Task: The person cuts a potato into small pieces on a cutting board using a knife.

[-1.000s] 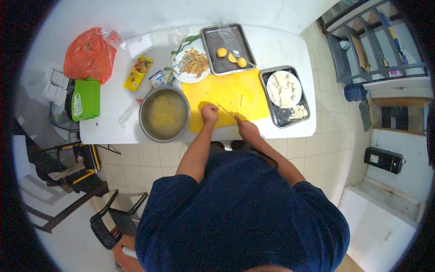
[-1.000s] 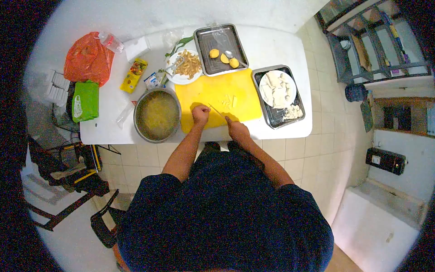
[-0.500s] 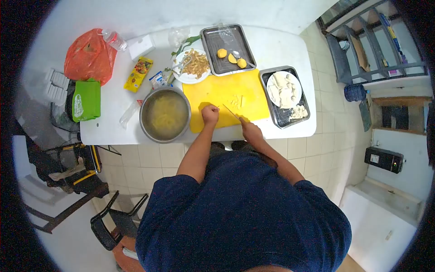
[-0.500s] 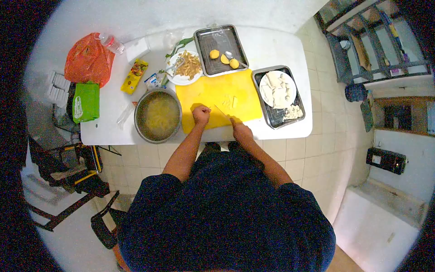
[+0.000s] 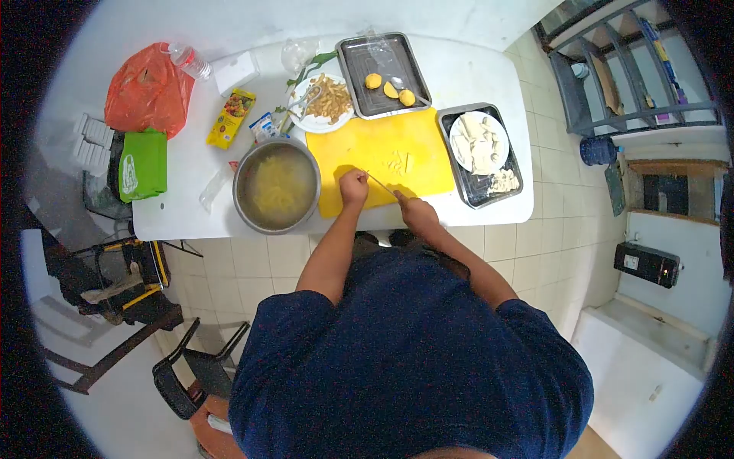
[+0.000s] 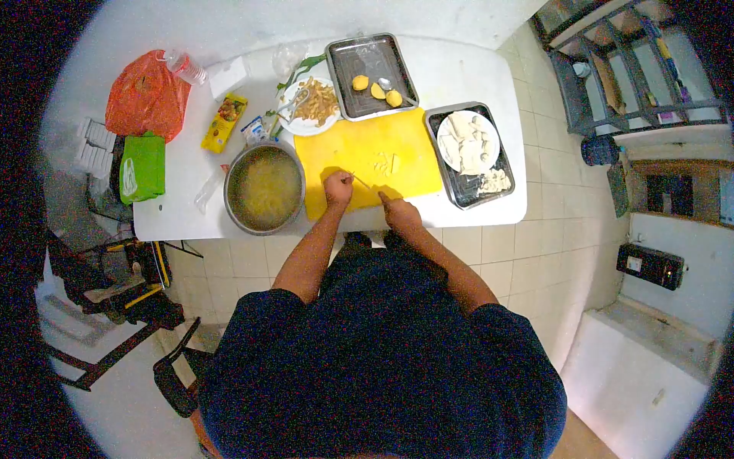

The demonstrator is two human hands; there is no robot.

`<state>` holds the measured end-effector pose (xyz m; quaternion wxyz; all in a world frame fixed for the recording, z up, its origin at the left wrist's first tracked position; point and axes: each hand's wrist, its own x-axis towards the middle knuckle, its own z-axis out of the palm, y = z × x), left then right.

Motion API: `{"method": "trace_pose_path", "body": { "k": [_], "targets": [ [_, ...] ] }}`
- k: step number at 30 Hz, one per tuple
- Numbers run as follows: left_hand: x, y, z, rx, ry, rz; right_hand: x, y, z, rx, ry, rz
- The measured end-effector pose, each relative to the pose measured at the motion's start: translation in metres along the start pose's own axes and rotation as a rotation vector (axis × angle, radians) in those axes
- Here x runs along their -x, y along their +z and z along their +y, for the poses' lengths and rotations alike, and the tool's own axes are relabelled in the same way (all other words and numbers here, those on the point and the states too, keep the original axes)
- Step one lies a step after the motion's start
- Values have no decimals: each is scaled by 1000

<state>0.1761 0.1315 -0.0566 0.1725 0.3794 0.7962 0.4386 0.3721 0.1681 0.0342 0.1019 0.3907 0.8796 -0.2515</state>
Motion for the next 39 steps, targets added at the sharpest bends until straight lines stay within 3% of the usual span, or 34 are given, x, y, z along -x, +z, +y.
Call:
{"method": "trace_pose_path", "body": {
  "k": [14,17,23,29,35,39],
  "targets": [
    [1,2,-4,-13,-39,-35,-4,28,12,-29,-39,111],
    [2,7,-12,57,6,33,-8,20,6,27,-18,58],
    [1,10,-19,95,-101,-43,-4,5,19,46,147,-29],
    [6,9,-15,46,64,73,2,-4,4,-7,51,-44],
    [2,11,-20,-129,33,6,2,3,0,-10,-20,20],
    [3,15,-26,-41,22,37,2,2,0,-5,-4,-10]
  ]
}}
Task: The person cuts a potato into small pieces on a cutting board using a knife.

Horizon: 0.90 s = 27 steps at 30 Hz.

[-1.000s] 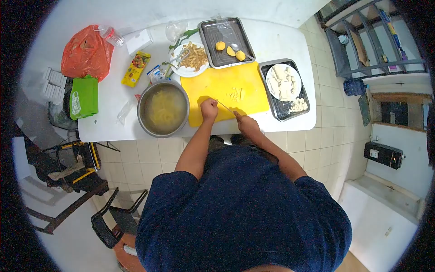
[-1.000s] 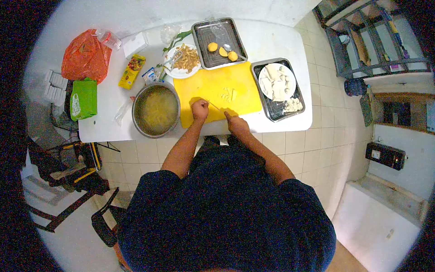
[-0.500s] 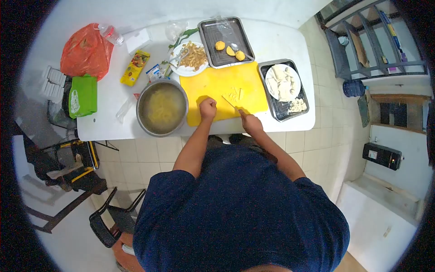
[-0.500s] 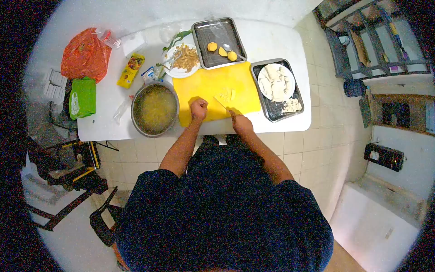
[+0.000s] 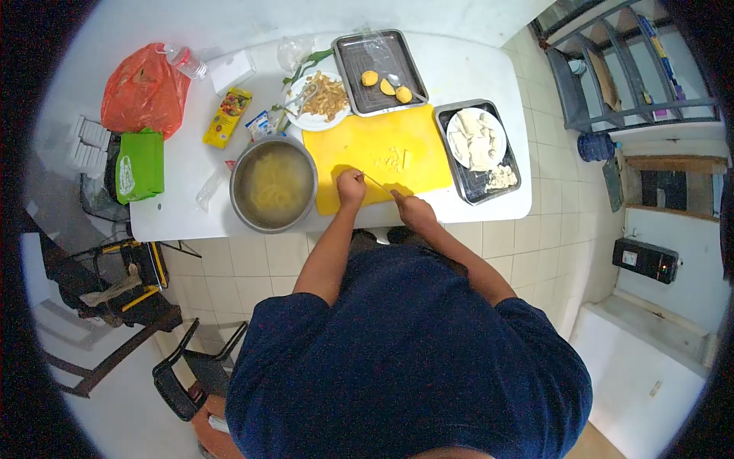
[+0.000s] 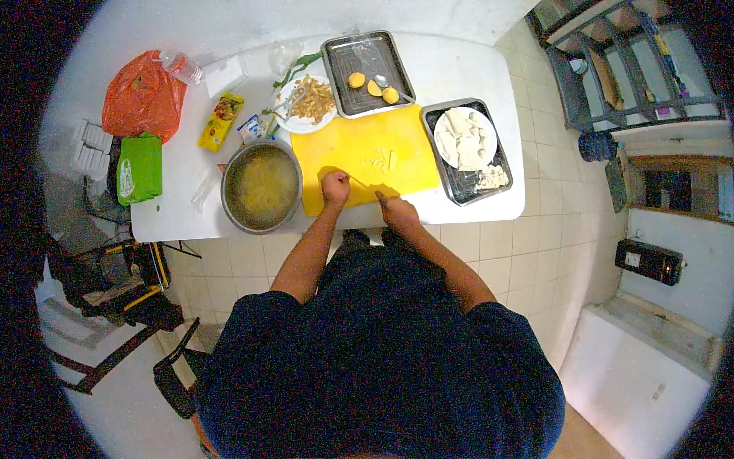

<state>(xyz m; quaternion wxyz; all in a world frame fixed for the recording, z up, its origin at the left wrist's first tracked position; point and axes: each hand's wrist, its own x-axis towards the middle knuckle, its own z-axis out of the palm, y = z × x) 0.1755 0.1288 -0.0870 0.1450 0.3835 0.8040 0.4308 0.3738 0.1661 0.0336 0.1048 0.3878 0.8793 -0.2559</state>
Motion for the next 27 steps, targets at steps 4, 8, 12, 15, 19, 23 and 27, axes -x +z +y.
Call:
{"method": "trace_pose_path", "body": {
  "k": [4,8,12,15,19,23,27],
  "targets": [
    [0,-2,2,-21,-19,-9,-1,5,-2,18,9,16],
    [0,2,-3,-15,-23,-13,-3,20,4,2,-11,87],
    [0,-8,9,-19,-38,-28,-3,21,4,-5,14,72],
    [0,-9,13,-24,-40,-26,0,15,8,-1,72,50],
    [1,-6,14,-33,-20,23,3,-8,11,-37,138,-6],
    [-1,-4,12,-46,24,-5,5,-3,14,-163,199,19],
    [-6,0,38,85,-38,-24,17,0,30,-200,226,58]
  ]
}}
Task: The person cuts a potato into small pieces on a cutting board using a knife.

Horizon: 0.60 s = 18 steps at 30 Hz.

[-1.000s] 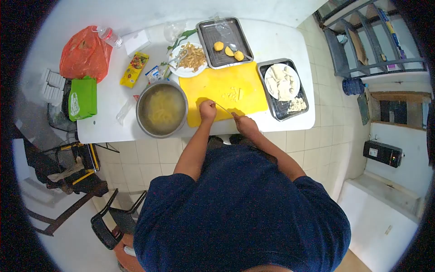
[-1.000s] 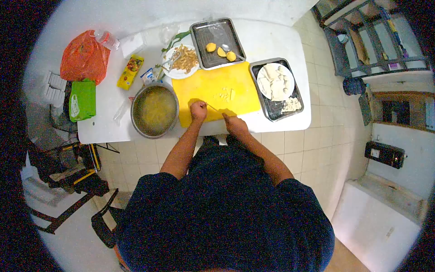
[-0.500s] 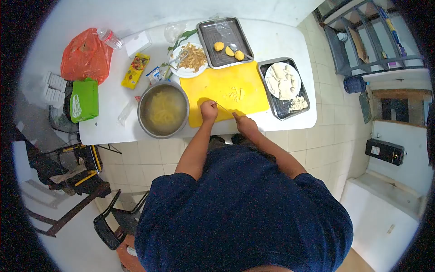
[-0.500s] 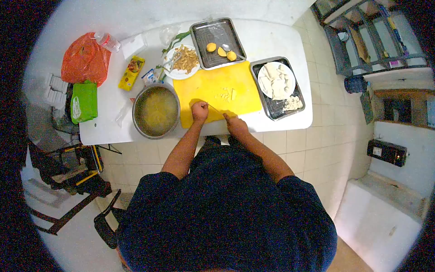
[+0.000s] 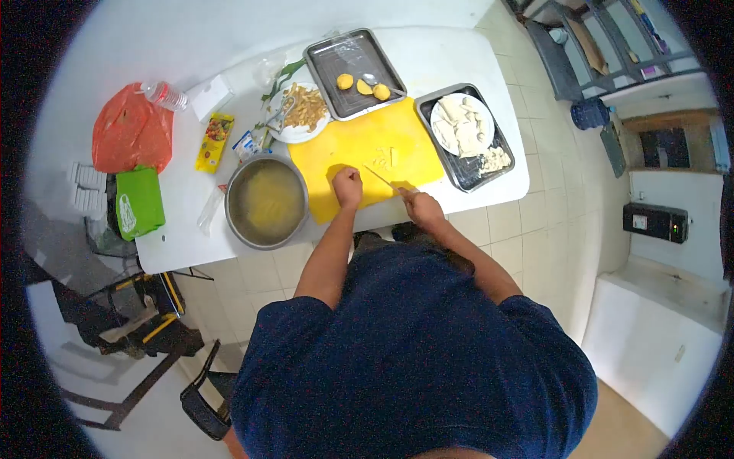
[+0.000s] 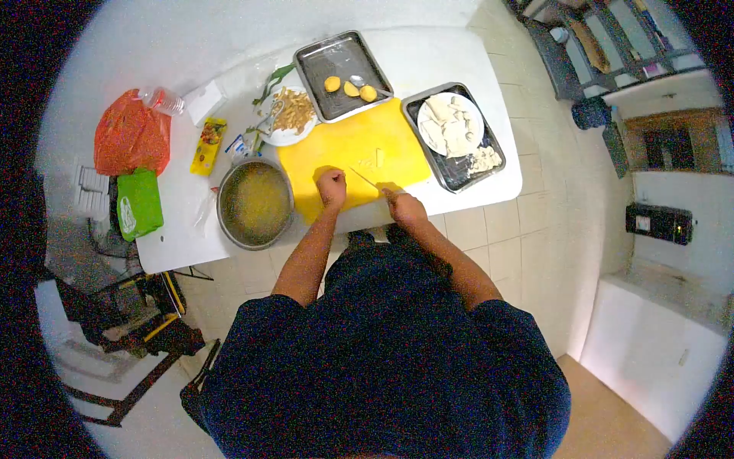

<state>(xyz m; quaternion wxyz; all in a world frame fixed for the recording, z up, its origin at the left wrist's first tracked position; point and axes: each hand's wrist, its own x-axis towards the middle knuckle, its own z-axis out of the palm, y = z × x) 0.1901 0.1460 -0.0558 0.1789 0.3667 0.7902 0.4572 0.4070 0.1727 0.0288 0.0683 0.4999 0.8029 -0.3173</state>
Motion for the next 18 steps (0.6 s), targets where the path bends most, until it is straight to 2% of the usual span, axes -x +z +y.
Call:
{"method": "trace_pose_path", "body": {
  "k": [3,6,10,13,16,18],
  "targets": [
    [-19,13,16,42,63,-53,10,-9,15,-27,-8,79],
    [-39,15,40,-27,297,-60,21,-23,20,-58,-1,183],
    [-67,20,55,-200,480,-458,27,-22,38,-141,67,210],
    [-81,32,62,-391,538,-658,34,-22,45,-149,79,215],
    [-84,33,83,-662,555,-805,42,-20,54,-130,85,201],
    [-85,35,91,-745,571,-826,44,-20,56,-139,92,192]
  ]
}}
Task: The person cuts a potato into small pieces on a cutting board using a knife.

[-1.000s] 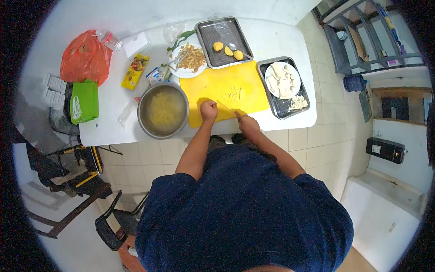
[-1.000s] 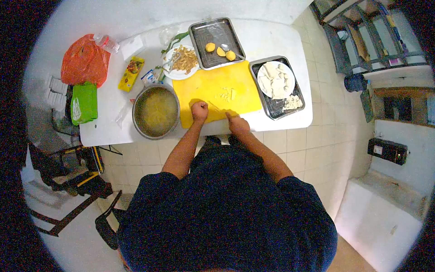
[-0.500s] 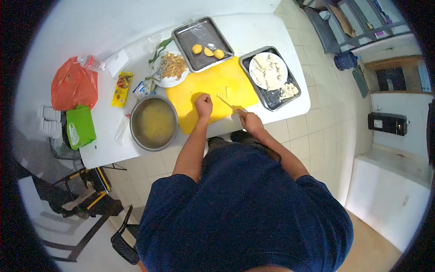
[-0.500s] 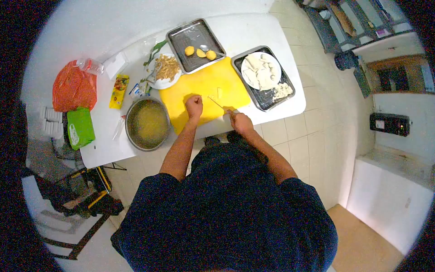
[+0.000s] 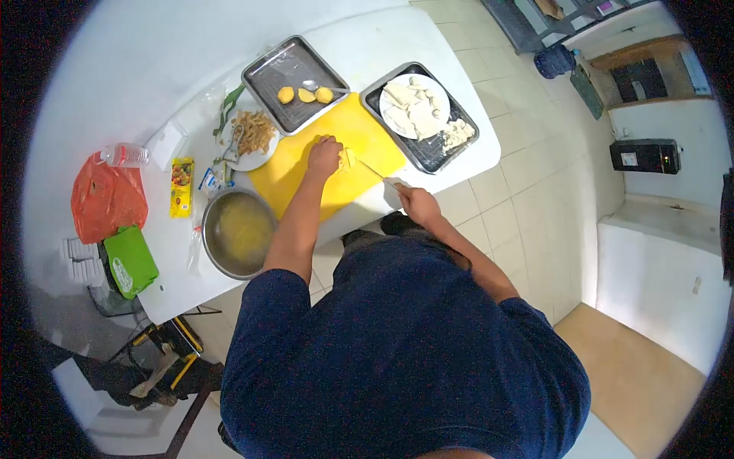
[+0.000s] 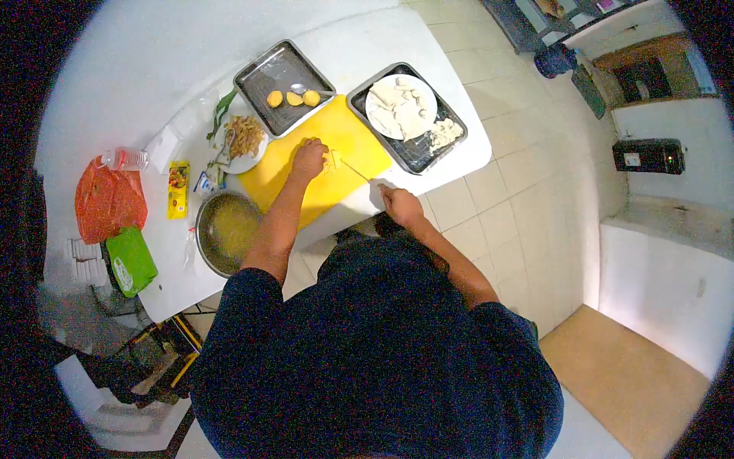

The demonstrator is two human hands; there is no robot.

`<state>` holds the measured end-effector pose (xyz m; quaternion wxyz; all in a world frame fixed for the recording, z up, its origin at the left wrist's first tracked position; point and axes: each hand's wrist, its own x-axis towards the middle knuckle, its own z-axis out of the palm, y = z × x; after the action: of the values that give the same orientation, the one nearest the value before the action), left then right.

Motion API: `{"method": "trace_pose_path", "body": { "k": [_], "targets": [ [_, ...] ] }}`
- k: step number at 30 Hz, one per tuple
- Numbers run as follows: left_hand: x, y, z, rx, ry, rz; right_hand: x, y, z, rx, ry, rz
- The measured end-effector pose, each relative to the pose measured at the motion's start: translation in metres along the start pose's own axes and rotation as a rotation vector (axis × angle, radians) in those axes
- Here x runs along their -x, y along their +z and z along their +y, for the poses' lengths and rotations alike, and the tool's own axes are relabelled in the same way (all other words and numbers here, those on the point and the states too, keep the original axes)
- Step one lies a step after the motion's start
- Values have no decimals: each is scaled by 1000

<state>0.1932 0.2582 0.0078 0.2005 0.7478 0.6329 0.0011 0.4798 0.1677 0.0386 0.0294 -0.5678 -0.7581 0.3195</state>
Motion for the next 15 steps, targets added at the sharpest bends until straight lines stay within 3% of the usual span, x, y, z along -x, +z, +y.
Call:
{"method": "trace_pose_path", "body": {
  "k": [5,11,15],
  "targets": [
    [-6,-3,3,-125,16,-34,2,1,7,-29,12,4],
    [10,1,6,-249,104,140,-2,-16,-13,-7,8,-15],
    [33,6,5,108,-28,321,-9,-8,-16,-13,-58,4]
  ]
}}
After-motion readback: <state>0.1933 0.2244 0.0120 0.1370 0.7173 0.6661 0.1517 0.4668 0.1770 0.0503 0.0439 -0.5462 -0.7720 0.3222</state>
